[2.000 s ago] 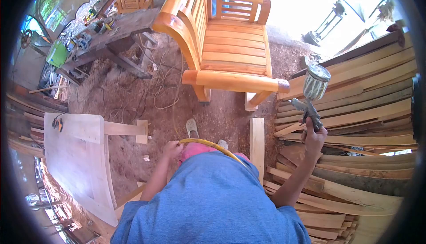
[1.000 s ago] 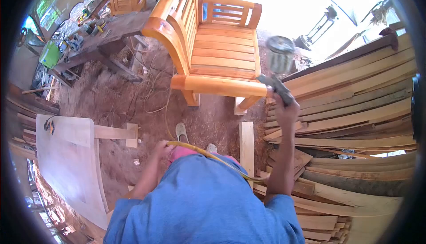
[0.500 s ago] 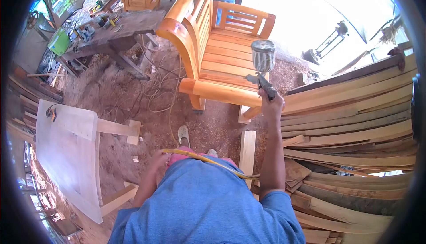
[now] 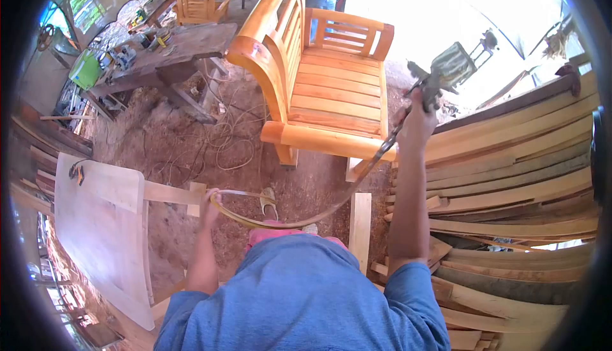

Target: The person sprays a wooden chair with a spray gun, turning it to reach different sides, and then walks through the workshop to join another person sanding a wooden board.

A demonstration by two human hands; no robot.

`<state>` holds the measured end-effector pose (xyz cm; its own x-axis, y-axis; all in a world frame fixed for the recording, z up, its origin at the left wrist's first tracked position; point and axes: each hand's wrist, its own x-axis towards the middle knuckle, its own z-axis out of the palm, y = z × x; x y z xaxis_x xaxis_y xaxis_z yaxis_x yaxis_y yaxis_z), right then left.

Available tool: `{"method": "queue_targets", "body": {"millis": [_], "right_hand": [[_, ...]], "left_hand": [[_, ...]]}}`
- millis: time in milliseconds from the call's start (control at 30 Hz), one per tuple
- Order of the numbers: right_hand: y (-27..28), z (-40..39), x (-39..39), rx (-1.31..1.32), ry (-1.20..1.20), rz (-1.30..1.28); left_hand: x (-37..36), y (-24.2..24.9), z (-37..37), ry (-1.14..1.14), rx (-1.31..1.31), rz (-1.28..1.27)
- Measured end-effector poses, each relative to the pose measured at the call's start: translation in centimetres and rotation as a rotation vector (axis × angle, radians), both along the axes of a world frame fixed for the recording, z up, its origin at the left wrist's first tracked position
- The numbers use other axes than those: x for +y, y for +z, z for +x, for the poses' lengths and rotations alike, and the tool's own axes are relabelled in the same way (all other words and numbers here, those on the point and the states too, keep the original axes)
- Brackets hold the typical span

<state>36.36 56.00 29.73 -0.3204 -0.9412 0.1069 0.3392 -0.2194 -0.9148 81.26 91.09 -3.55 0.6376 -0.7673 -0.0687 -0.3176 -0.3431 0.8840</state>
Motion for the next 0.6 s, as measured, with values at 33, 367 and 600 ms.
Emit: {"method": "queue_targets", "body": {"millis": [33,367,600], "right_hand": [[-0.5,0.7,1.1,-0.016,0.023,0.028],[-5.9,11.5,15.3,0.134,0.632,0.149],[-2.0,15.3,17.8,0.711,0.922,-0.397]], "left_hand": [[0.9,-0.5,1.2,0.026,-0.074,-0.003],[-2.0,17.2,-7.5,-0.003,-0.114,0.051],[-8.5,28.1,-18.2,-0.411,0.797,-0.366]]}}
